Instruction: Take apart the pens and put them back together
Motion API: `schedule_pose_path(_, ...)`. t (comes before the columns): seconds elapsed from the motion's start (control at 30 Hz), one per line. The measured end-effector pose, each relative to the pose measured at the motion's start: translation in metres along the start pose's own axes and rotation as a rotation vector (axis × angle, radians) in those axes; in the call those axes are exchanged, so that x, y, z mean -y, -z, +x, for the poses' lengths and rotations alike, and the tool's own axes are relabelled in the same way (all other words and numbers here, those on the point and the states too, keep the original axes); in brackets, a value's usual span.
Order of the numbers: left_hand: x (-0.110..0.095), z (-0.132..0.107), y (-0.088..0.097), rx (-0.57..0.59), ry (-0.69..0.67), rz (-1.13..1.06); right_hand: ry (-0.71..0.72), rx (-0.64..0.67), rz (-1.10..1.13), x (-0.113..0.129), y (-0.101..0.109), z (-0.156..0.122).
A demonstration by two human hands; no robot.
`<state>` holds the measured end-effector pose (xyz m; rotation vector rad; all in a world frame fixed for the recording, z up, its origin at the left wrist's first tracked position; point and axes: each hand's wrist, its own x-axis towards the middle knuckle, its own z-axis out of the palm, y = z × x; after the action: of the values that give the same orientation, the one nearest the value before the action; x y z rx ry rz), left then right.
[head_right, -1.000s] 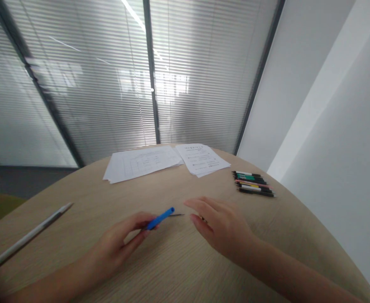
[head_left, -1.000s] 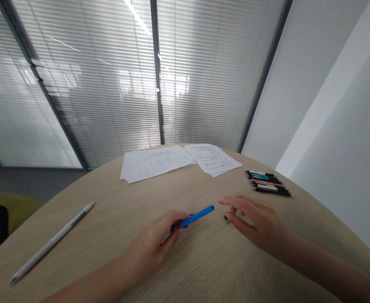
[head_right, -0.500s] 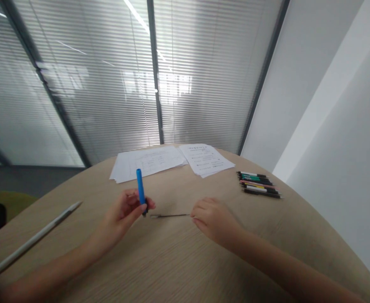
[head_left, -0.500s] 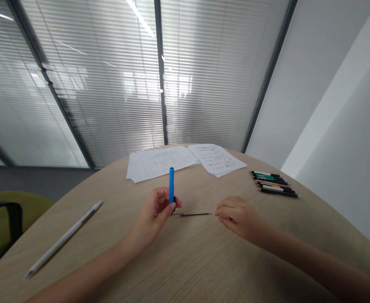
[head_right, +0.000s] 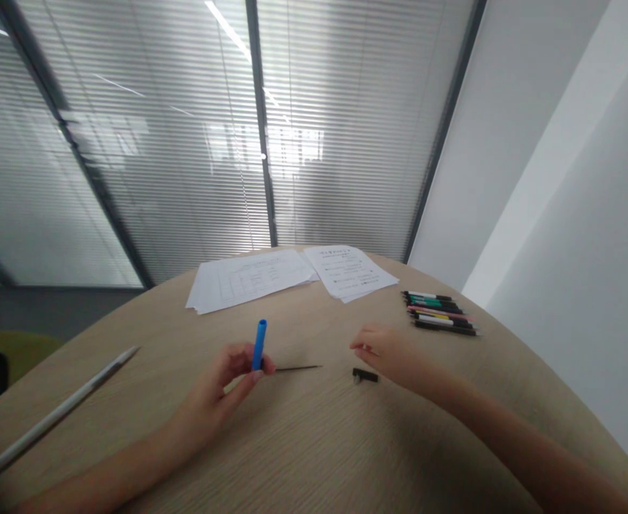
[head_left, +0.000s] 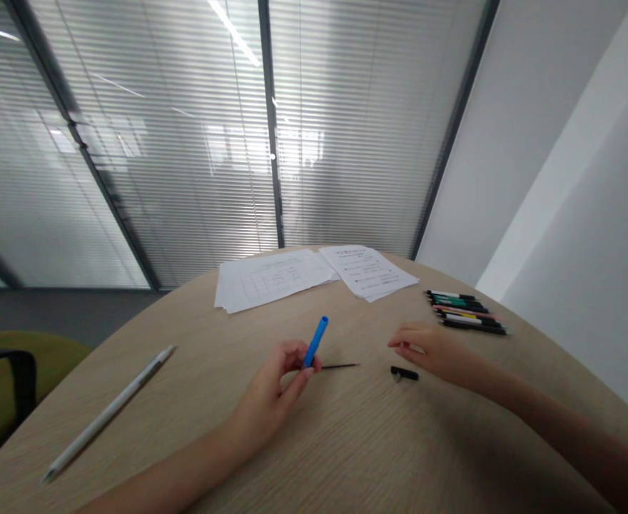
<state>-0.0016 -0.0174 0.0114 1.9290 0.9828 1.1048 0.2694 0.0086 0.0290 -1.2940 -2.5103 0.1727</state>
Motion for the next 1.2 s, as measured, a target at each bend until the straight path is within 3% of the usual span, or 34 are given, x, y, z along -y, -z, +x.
schedule_pose_path(0.13, 0.001, -0.003, -0.002, -0.005, -0.054, 0.072, 0.019, 0.029, -0.036, 0.011, 0.0, 0.002)
schedule_pose_path(0.23, 0.003, -0.003, -0.002, 0.002, -0.078, 0.12, -0.05, 0.069, -0.127, 0.013, 0.008, 0.0)
schedule_pose_path(0.37, 0.007, -0.003, -0.001, -0.027, -0.087, 0.171, -0.171, 0.209, -0.189, 0.01, 0.018, -0.008)
schedule_pose_path(0.5, 0.01, -0.003, -0.001, -0.043, -0.085, 0.264, -0.189, 0.302, -0.164, 0.011, 0.012, -0.012)
schedule_pose_path(0.67, 0.01, -0.004, 0.001, -0.059, -0.154, 0.388, -0.125, 0.212, -0.199, 0.009, 0.002, -0.008)
schedule_pose_path(0.83, 0.013, -0.003, 0.002, 0.003, -0.358, 0.474, -0.18, -0.022, -0.195, 0.018, 0.019, -0.007)
schedule_pose_path(0.97, 0.012, -0.003, 0.002, 0.048, -0.441, 0.535, 0.034, -0.255, -0.183, 0.041, 0.029, -0.014)
schedule_pose_path(1.07, 0.01, -0.003, 0.002, 0.056, -0.48, 0.55, 0.14, -0.306, -0.186, 0.054, 0.029, -0.02)
schedule_pose_path(1.2, 0.008, -0.004, 0.002, 0.06, -0.474, 0.58, 0.156, -0.317, -0.23, 0.056, 0.029, -0.023)
